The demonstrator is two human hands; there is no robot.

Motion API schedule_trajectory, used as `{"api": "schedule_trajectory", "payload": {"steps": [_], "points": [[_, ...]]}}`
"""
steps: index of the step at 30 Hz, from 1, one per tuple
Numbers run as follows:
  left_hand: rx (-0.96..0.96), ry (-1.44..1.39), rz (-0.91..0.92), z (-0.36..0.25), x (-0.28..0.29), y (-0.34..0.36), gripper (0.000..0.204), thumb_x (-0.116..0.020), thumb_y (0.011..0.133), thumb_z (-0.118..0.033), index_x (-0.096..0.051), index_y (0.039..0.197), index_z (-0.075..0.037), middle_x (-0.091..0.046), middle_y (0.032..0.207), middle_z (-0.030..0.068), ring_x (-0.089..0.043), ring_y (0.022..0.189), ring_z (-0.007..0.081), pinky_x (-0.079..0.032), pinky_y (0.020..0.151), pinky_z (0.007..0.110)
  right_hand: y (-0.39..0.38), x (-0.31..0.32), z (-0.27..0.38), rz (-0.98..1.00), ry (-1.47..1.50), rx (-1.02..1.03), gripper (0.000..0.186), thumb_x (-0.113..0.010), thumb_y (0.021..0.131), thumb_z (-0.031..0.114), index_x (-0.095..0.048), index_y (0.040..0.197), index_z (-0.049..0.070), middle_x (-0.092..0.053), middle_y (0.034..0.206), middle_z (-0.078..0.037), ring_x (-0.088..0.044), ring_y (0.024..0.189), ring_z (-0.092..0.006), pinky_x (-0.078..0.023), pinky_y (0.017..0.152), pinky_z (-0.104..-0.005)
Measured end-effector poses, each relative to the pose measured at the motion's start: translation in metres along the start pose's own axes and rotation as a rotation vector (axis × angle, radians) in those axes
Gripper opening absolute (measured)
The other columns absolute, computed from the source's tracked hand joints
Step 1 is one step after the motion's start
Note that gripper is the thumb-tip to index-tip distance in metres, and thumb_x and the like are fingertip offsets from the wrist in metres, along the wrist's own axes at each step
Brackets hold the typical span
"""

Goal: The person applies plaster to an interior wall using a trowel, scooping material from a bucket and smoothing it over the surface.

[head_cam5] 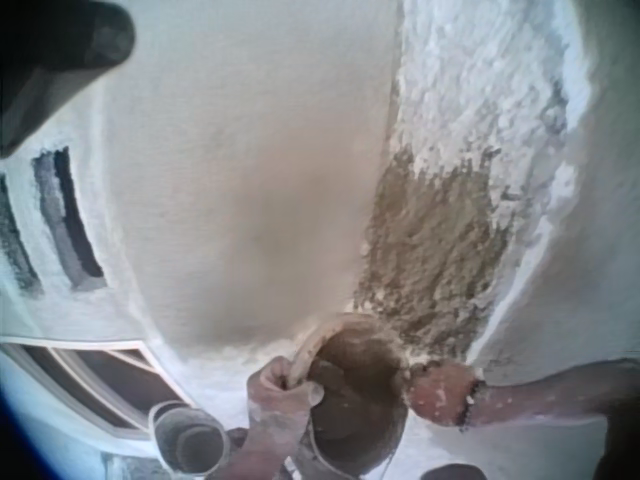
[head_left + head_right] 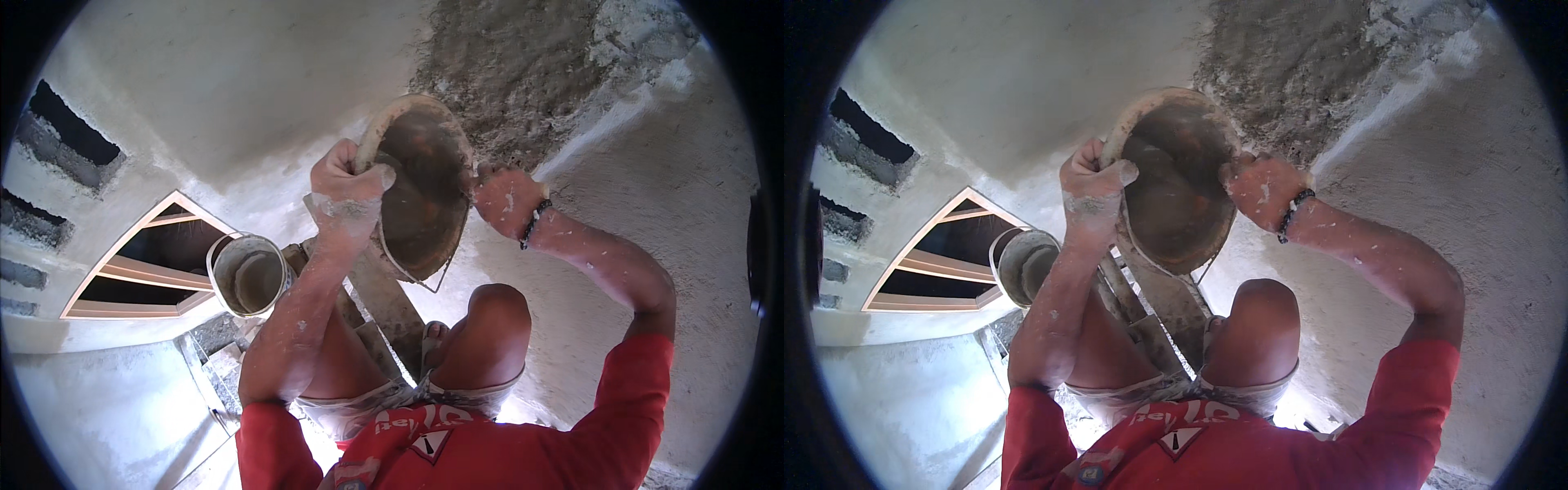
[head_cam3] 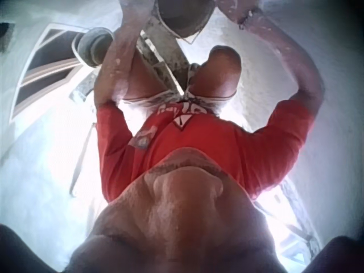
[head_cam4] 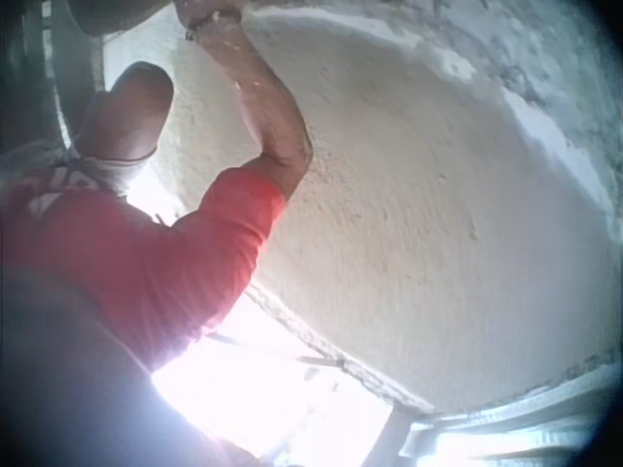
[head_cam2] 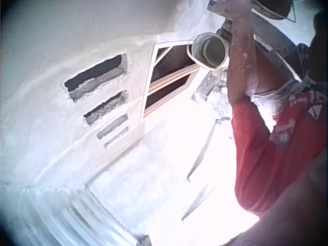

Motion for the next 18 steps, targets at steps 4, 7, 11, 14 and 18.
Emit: {"api": "schedule_trajectory", "payload": {"steps": [4, 7, 11, 14, 18], "points": [[-0.057, 0.091, 0.024, -0.002, -0.003, -0.005, 0.02, -0.066, 0.069, -0.004, -0.046, 0.065, -0.005, -0.042, 0.063, -0.0071, -0.036, 0.059, 0.0035, -0.031, 0.049, 0.024, 0.004, -0.048, 0.002, 0.227, 0.335, 0.077, 0.032, -0.062, 0.081, 0.018, -0.061, 0.111, 0.008, -0.065, 0.085, -0.018, -0.065, 0.083, -0.0324, -0.053, 0.073, -0.0424], [-0.037, 0.108, 0.022, -0.001, -0.003, -0.003, 0.018, -0.066, 0.069, -0.004, -0.047, 0.065, -0.004, -0.043, 0.063, -0.0069, -0.037, 0.059, 0.0036, -0.032, 0.05, 0.024, -0.005, -0.053, 0.014, 0.064, 0.634, 0.083, 0.026, -0.065, 0.079, 0.021, -0.067, 0.1, 0.007, -0.068, 0.088, -0.016, -0.066, 0.085, -0.0326, -0.053, 0.077, -0.042], [0.041, 0.006, -0.014, -0.008, 0.006, -0.003, 0.011, -0.064, 0.068, 0.001, -0.055, 0.07, -0.005, -0.05, 0.067, -0.0051, -0.043, 0.06, 0.0042, -0.037, 0.054, 0.021, -0.002, -0.043, 0.024, -0.002, 0.827, 0.012, 0.037, -0.067, 0.079, 0.023, -0.065, 0.113, 0.009, -0.068, 0.097, -0.017, -0.065, 0.091, -0.0335, -0.052, 0.081, -0.0419], [0.024, -0.131, -0.069, -0.006, 0.017, 0.005, 0.01, -0.066, 0.069, -0.003, -0.057, 0.073, -0.002, -0.051, 0.067, -0.005, -0.043, 0.06, 0.0056, -0.037, 0.054, 0.024, 0.001, -0.021, 0.017, -0.08, 0.863, 0.004, 0.043, -0.068, 0.078, 0.023, -0.062, 0.118, 0.008, -0.067, 0.1, -0.017, -0.065, 0.093, -0.0341, -0.052, 0.083, -0.0416], [0.026, -0.192, -0.166, -0.009, 0.021, 0.008, 0.015, -0.063, 0.07, 0.0, -0.064, 0.084, 0.002, -0.06, 0.074, 0.0008, -0.052, 0.064, 0.0087, -0.045, 0.061, 0.026, -0.001, 0.016, -0.013, -0.171, 0.915, -0.029, 0.044, -0.068, 0.078, 0.025, -0.062, 0.118, 0.007, -0.067, 0.099, -0.017, -0.065, 0.092, -0.0355, -0.052, 0.083, -0.0406]]}}
Point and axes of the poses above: each hand's wrist, its own y-axis towards the middle knuckle, its own x-axis out of the back of the hand, z = x × y, the point moved 7 cm from there along y, towards the middle knuckle
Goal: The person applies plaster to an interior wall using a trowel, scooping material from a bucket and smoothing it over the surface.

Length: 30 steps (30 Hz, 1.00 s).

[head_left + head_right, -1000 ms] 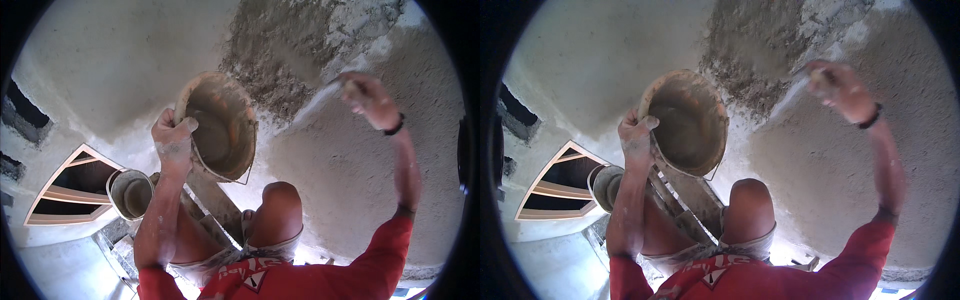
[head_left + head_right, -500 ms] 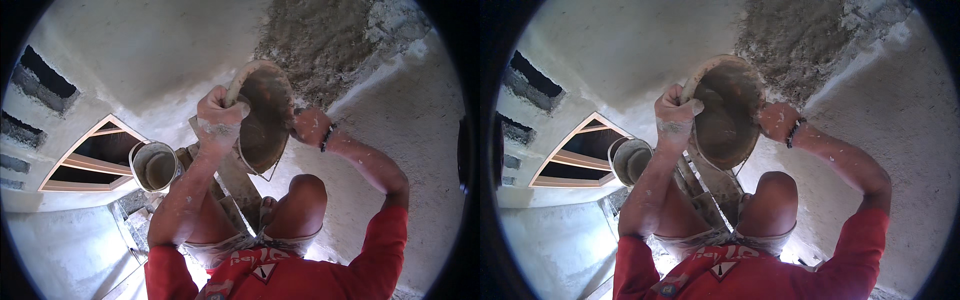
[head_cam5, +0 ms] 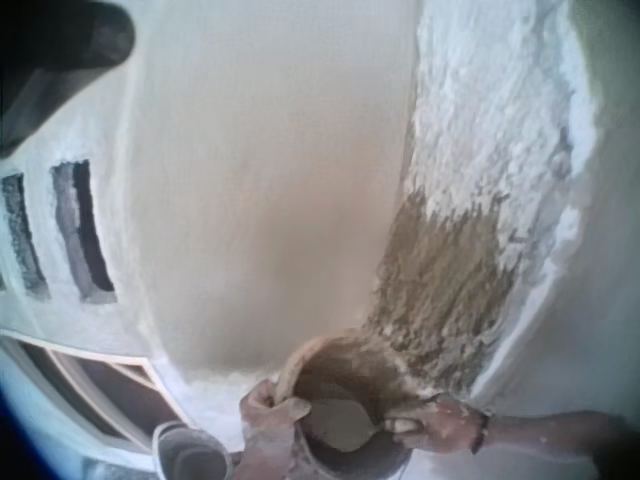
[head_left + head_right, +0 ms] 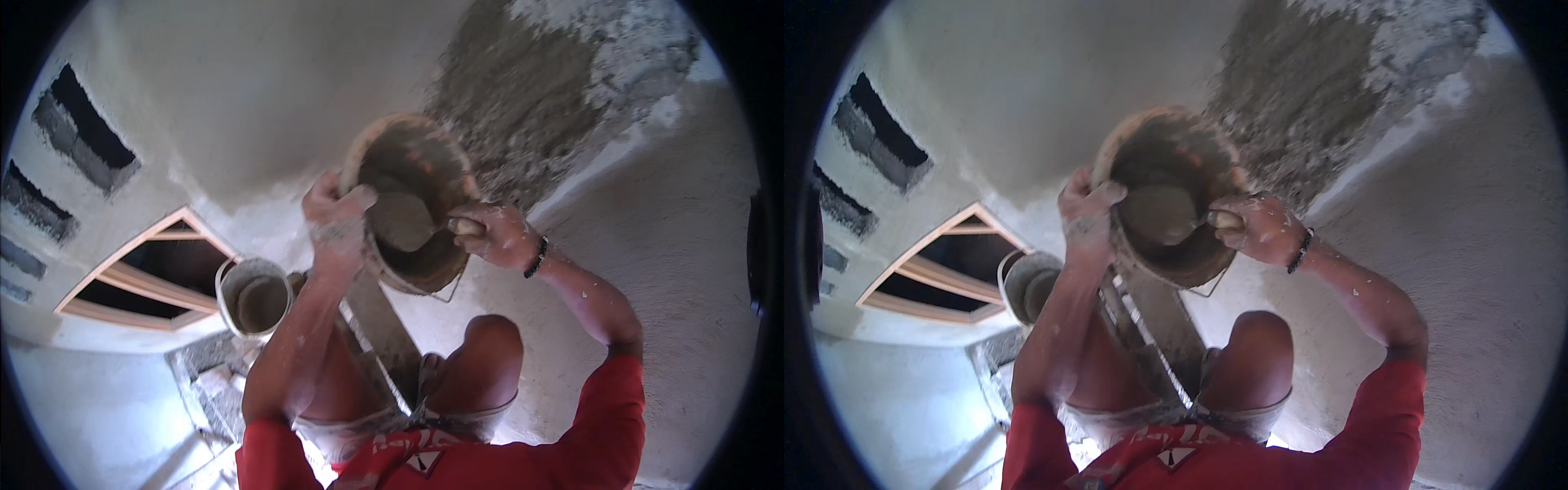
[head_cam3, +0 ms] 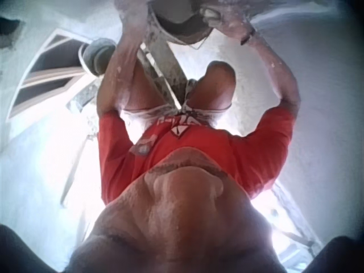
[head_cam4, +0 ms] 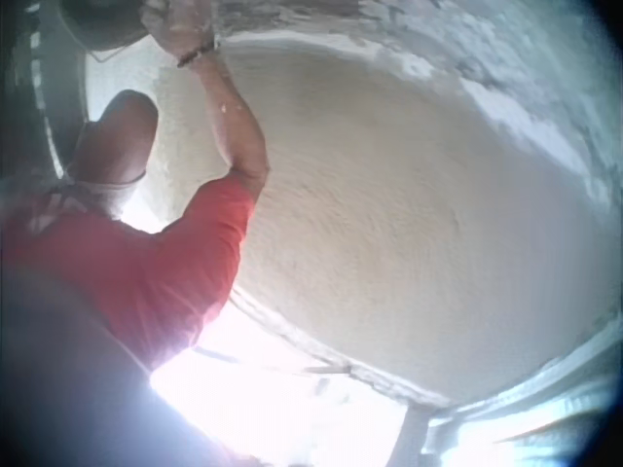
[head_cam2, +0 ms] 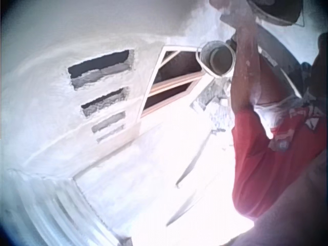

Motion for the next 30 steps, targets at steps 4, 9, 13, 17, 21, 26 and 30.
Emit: {"api": "schedule_trajectory", "payload": {"steps": [4, 9, 13, 17, 21, 26, 30], "points": [[-0.005, -0.174, -0.054, -0.005, 0.007, 0.005, 0.011, -0.063, 0.07, 0.001, -0.06, 0.081, 0.0, -0.058, 0.073, 0.0005, -0.051, 0.063, 0.0084, -0.045, 0.061, 0.025, 0.011, 0.064, 0.028, -0.094, -0.284, 0.125, 0.044, -0.075, 0.078, 0.027, -0.063, 0.114, 0.004, -0.066, 0.098, -0.015, -0.066, 0.083, -0.0292, -0.054, 0.075, -0.0335], [-0.072, -0.177, -0.014, -0.01, 0.02, 0.014, 0.012, -0.062, 0.07, 0.003, -0.056, 0.078, -0.003, -0.058, 0.073, -0.0002, -0.052, 0.063, 0.0072, -0.045, 0.061, 0.023, 0.022, 0.15, 0.054, -0.1, -0.153, 0.016, 0.057, -0.067, 0.085, 0.047, -0.063, 0.111, -0.003, -0.068, 0.087, -0.015, -0.067, 0.071, -0.0207, -0.057, 0.059, -0.0293], [-0.124, -0.168, -0.019, -0.018, 0.023, 0.015, 0.01, -0.061, 0.071, 0.004, -0.056, 0.077, -0.003, -0.057, 0.073, -0.0014, -0.049, 0.063, 0.006, -0.044, 0.061, 0.021, 0.03, 0.2, 0.039, 0.0, 0.102, -0.24, 0.069, -0.065, 0.084, 0.055, -0.06, 0.112, -0.007, -0.068, 0.095, -0.021, -0.069, 0.081, -0.0256, -0.059, 0.06, -0.0322], [-0.037, -0.103, -0.049, -0.002, 0.02, 0.013, 0.009, -0.062, 0.07, 0.002, -0.056, 0.076, -0.003, -0.056, 0.072, -0.0016, -0.047, 0.062, 0.0055, -0.042, 0.058, 0.021, 0.036, 0.334, -0.059, -0.478, -0.488, -0.479, 0.059, -0.057, 0.091, 0.049, -0.057, 0.123, -0.001, -0.061, 0.113, -0.019, -0.065, 0.088, -0.0257, -0.058, 0.069, -0.0313], [-0.044, -0.06, -0.064, 0.001, 0.028, 0.021, 0.009, -0.063, 0.069, 0.0, -0.057, 0.075, -0.003, -0.054, 0.07, -0.0027, -0.045, 0.061, 0.0051, -0.038, 0.054, 0.022, 0.019, 0.394, -0.024, -0.778, -0.763, -0.169, 0.06, -0.059, 0.091, 0.047, -0.053, 0.129, 0.001, -0.061, 0.111, -0.018, -0.065, 0.083, -0.0243, -0.056, 0.062, -0.0303], [-0.04, 0.068, -0.11, -0.001, 0.032, 0.022, 0.01, -0.064, 0.068, -0.002, -0.055, 0.07, -0.004, -0.049, 0.067, -0.0047, -0.041, 0.06, 0.0047, -0.034, 0.052, 0.022, 0.022, 0.261, 0.017, -0.363, -0.224, -0.337, 0.062, -0.064, 0.088, 0.046, -0.053, 0.128, 0.0, -0.066, 0.095, -0.014, -0.066, 0.077, -0.0196, -0.055, 0.059, -0.0296], [-0.071, 0.129, -0.04, 0.009, 0.013, 0.021, 0.01, -0.065, 0.068, -0.003, -0.055, 0.07, -0.003, -0.048, 0.066, -0.0055, -0.04, 0.059, 0.0046, -0.034, 0.052, 0.023, 0.02, 0.135, -0.013, 0.134, -0.598, 0.048, 0.042, -0.06, 0.091, 0.027, -0.054, 0.129, 0.01, -0.066, 0.099, -0.017, -0.067, 0.08, -0.0239, -0.056, 0.061, -0.0372]]}}
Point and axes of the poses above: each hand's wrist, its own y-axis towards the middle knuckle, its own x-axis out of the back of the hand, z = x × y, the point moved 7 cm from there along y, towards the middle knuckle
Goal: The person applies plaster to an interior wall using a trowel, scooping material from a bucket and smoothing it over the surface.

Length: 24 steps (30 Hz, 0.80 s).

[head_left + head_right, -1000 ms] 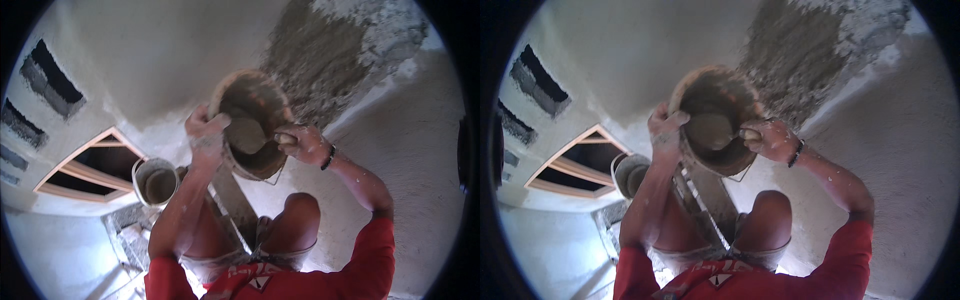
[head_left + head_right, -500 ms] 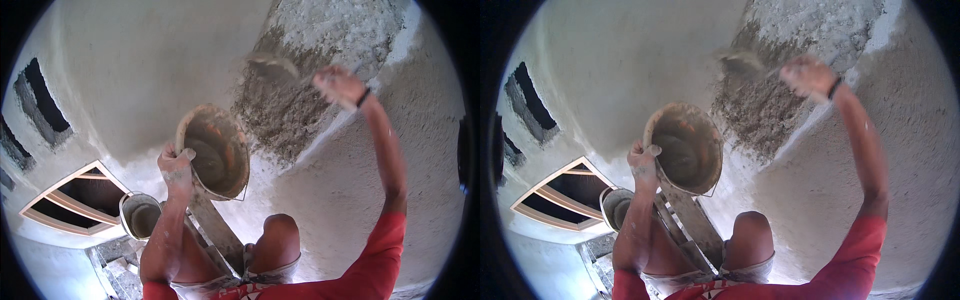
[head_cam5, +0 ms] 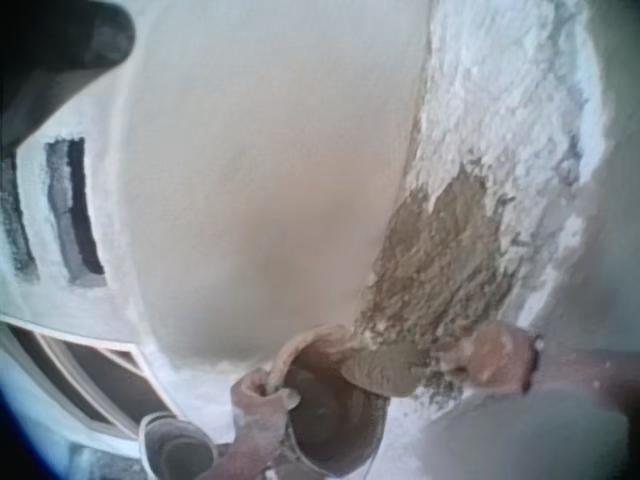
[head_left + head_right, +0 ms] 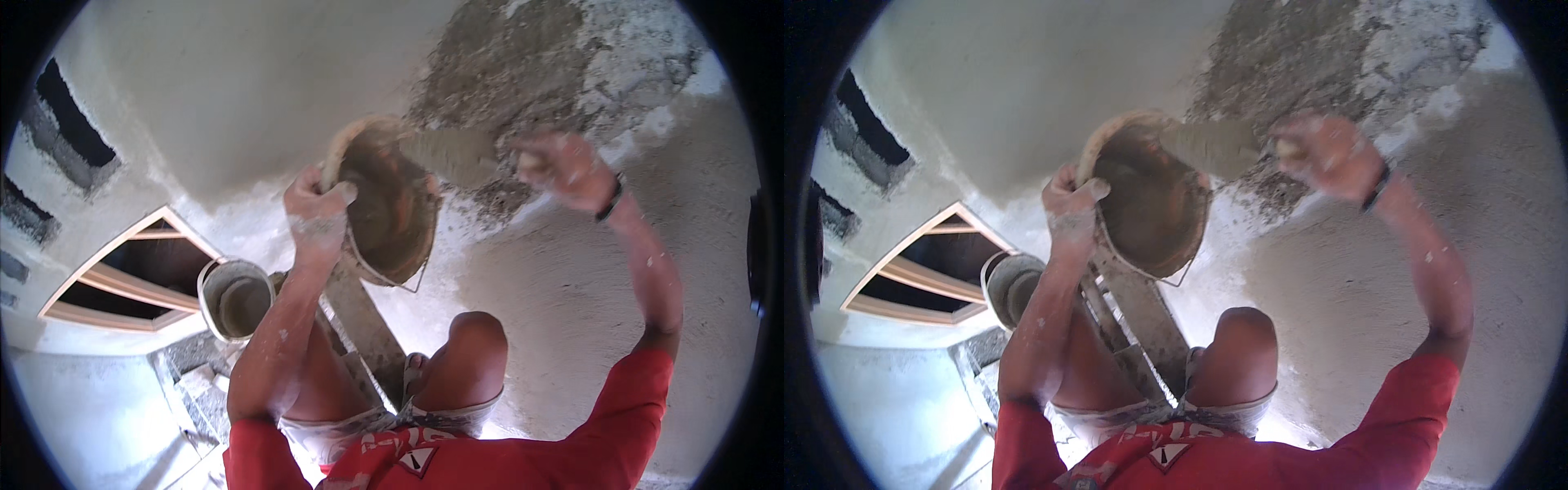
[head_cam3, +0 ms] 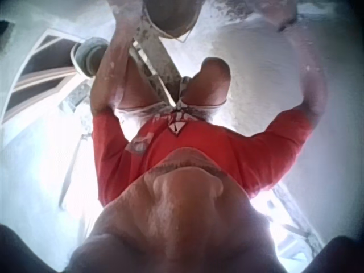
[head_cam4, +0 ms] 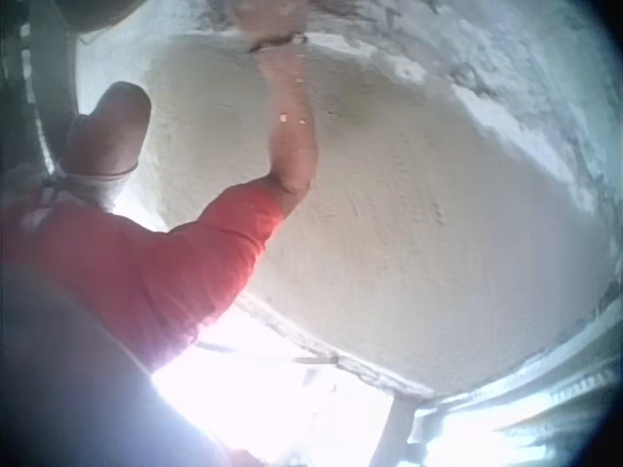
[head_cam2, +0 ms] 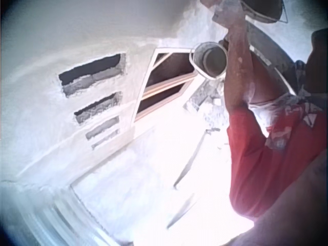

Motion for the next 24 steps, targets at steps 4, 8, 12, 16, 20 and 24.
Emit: {"api": "schedule_trajectory", "payload": {"steps": [4, 8, 12, 16, 20, 24], "points": [[-0.041, 0.061, 0.109, -0.002, -0.005, -0.005, 0.011, -0.064, 0.068, 0.001, -0.059, 0.077, -0.003, -0.054, 0.071, -0.0031, -0.046, 0.062, 0.0054, -0.04, 0.057, 0.022, 0.024, -0.063, 0.072, 0.138, -0.476, -0.083, 0.032, -0.049, 0.092, 0.013, -0.059, 0.121, 0.019, -0.059, 0.116, -0.022, -0.067, 0.088, -0.0325, -0.057, 0.068, -0.0426], [-0.067, 0.04, 0.132, -0.016, -0.008, -0.013, 0.012, -0.064, 0.068, -0.001, -0.052, 0.071, -0.005, -0.048, 0.067, -0.0053, -0.041, 0.061, 0.004, -0.035, 0.054, 0.022, 0.047, -0.094, 0.101, 0.029, -0.472, 0.106, 0.021, -0.055, 0.082, 0.013, -0.066, 0.099, 0.006, -0.066, 0.092, -0.015, -0.069, 0.08, -0.0274, -0.056, 0.068, -0.0396], [-0.094, 0.075, 0.123, -0.014, -0.014, -0.015, 0.023, -0.064, 0.068, -0.005, -0.042, 0.062, -0.007, -0.039, 0.062, -0.0075, -0.034, 0.058, 0.0035, -0.029, 0.049, 0.024, 0.05, -0.142, 0.082, 0.236, -0.205, 0.132, 0.024, -0.06, 0.082, 0.019, -0.065, 0.102, 0.007, -0.067, 0.087, -0.016, -0.068, 0.081, -0.0298, -0.055, 0.07, -0.0413], [-0.114, 0.127, 0.112, -0.011, -0.006, -0.013, 0.023, -0.064, 0.068, -0.004, -0.042, 0.063, -0.007, -0.038, 0.062, -0.0077, -0.033, 0.058, 0.0035, -0.029, 0.049, 0.024, 0.046, -0.168, 0.096, 0.1, 0.303, 0.098, 0.034, -0.066, 0.08, 0.025, -0.064, 0.108, 0.007, -0.067, 0.09, -0.017, -0.065, 0.086, -0.0347, -0.053, 0.075, -0.0436], [-0.022, -0.047, 0.081, -0.015, 0.002, -0.01, 0.017, -0.066, 0.07, -0.001, -0.051, 0.071, -0.008, -0.05, 0.07, -0.0049, -0.043, 0.062, 0.0045, -0.038, 0.058, 0.021, 0.048, -0.162, 0.102, -0.046, 0.459, 0.091, 0.039, -0.065, 0.081, 0.027, -0.062, 0.114, 0.006, -0.067, 0.099, -0.017, -0.064, 0.093, -0.0354, -0.051, 0.082, -0.044], [-0.014, -0.166, -0.066, -0.022, 0.012, -0.004, 0.011, -0.063, 0.069, 0.0, -0.056, 0.075, -0.004, -0.055, 0.072, -0.0027, -0.047, 0.063, 0.0064, -0.041, 0.059, 0.022, 0.052, -0.125, 0.096, -0.108, 0.485, 0.078, 0.04, -0.065, 0.081, 0.026, -0.061, 0.115, 0.006, -0.067, 0.101, -0.018, -0.064, 0.093, -0.0355, -0.051, 0.083, -0.0436]]}}
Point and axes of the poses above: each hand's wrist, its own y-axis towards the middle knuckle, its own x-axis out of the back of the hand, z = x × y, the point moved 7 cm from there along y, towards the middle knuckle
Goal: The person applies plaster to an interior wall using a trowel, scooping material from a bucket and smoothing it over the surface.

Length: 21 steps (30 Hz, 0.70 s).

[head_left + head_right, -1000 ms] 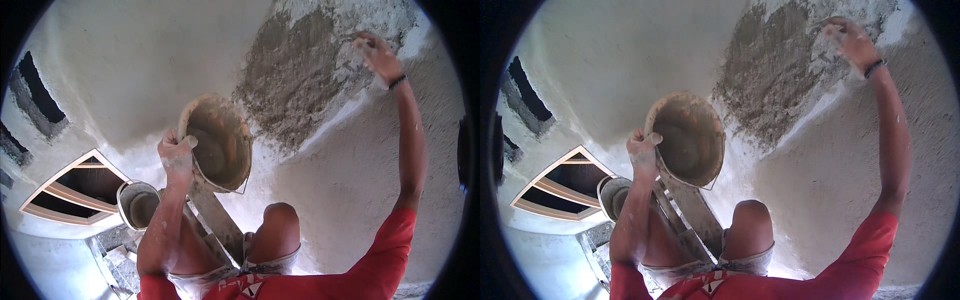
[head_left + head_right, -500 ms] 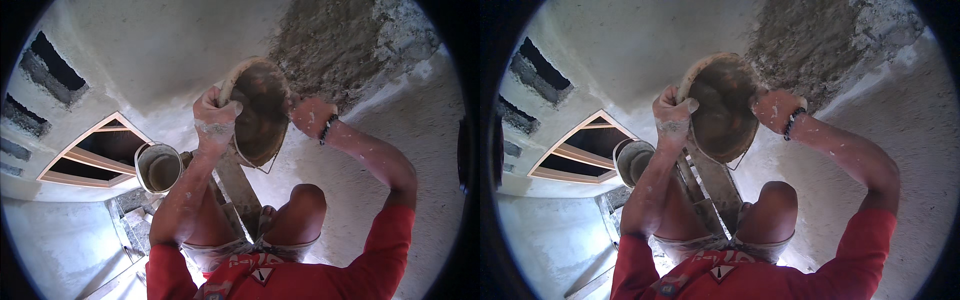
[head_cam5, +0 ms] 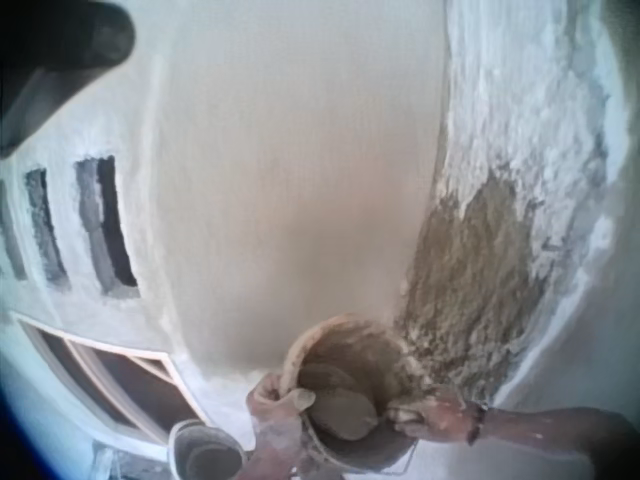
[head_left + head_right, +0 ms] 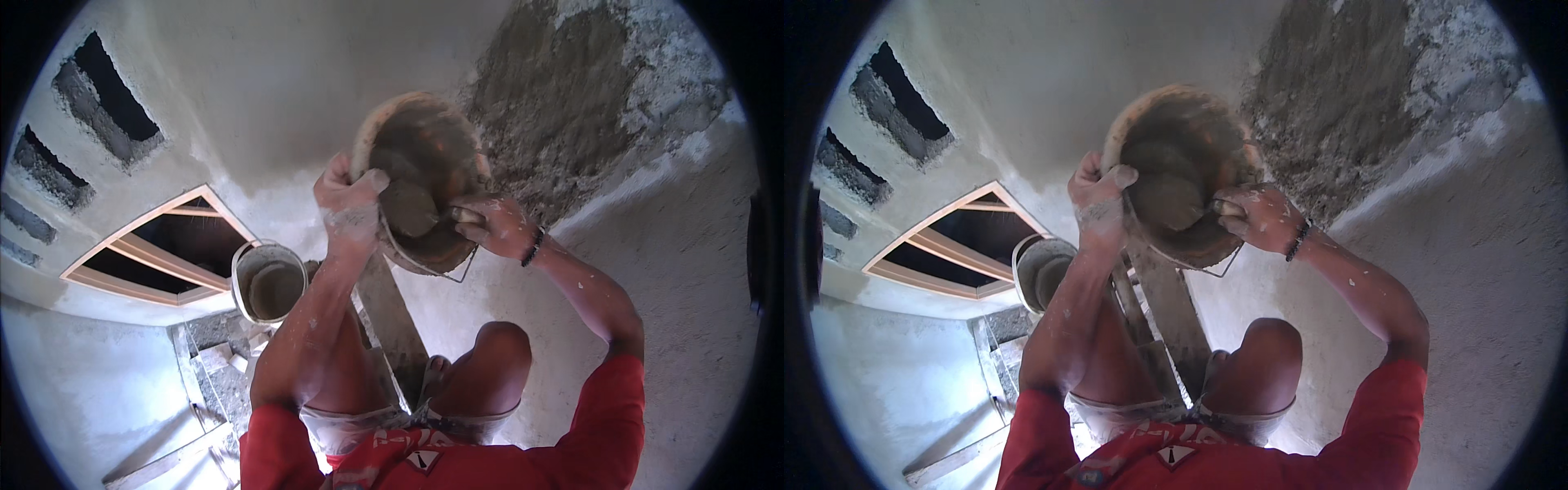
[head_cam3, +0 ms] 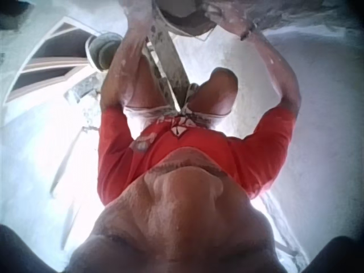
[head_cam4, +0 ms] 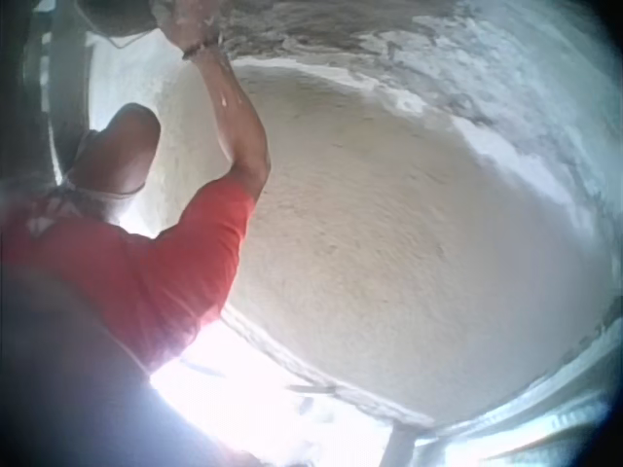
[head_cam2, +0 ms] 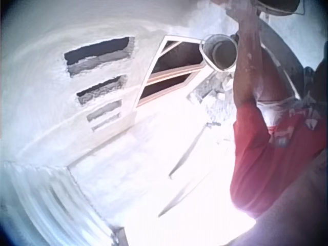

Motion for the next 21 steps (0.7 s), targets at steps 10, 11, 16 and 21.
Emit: {"api": "schedule_trajectory", "payload": {"steps": [10, 11, 16, 21], "points": [[-0.092, -0.111, -0.059, -0.002, 0.025, 0.019, 0.015, -0.063, 0.067, 0.003, -0.054, 0.076, -0.005, -0.057, 0.071, 0.0009, -0.051, 0.06, 0.009, -0.046, 0.058, 0.024, 0.034, 0.173, 0.039, -0.144, -0.082, 0.013, 0.047, -0.068, 0.086, 0.039, -0.063, 0.109, -0.002, -0.065, 0.08, -0.011, -0.065, 0.071, -0.0218, -0.056, 0.066, -0.0334], [-0.093, -0.097, -0.064, -0.003, 0.026, 0.019, 0.015, -0.063, 0.068, 0.003, -0.053, 0.075, -0.005, -0.056, 0.07, 0.0007, -0.05, 0.059, 0.0086, -0.045, 0.058, 0.024, 0.038, 0.187, 0.028, -0.106, -0.01, -0.051, 0.052, -0.066, 0.087, 0.043, -0.062, 0.109, -0.004, -0.064, 0.078, -0.009, -0.064, 0.069, -0.0201, -0.056, 0.064, -0.0327], [-0.061, -0.049, -0.094, -0.006, 0.031, 0.017, 0.012, -0.06, 0.071, 0.003, -0.051, 0.071, -0.005, -0.054, 0.069, -0.0024, -0.045, 0.06, 0.0053, -0.041, 0.056, 0.022, 0.05, 0.283, -0.059, -0.401, -0.256, -0.293, 0.066, -0.06, 0.086, 0.055, -0.06, 0.116, -0.003, -0.062, 0.096, -0.016, -0.064, 0.079, -0.0242, -0.053, 0.069, -0.0346], [-0.047, 0.004, -0.025, -0.002, 0.027, 0.02, 0.01, -0.061, 0.071, 0.001, -0.053, 0.073, -0.004, -0.052, 0.069, -0.0031, -0.044, 0.06, 0.005, -0.04, 0.056, 0.021, 0.03, 0.422, -0.107, -0.745, -0.723, -0.429, 0.047, -0.059, 0.09, 0.039, -0.061, 0.12, 0.002, -0.065, 0.112, -0.019, -0.066, 0.096, -0.0319, -0.051, 0.086, -0.0398]]}}
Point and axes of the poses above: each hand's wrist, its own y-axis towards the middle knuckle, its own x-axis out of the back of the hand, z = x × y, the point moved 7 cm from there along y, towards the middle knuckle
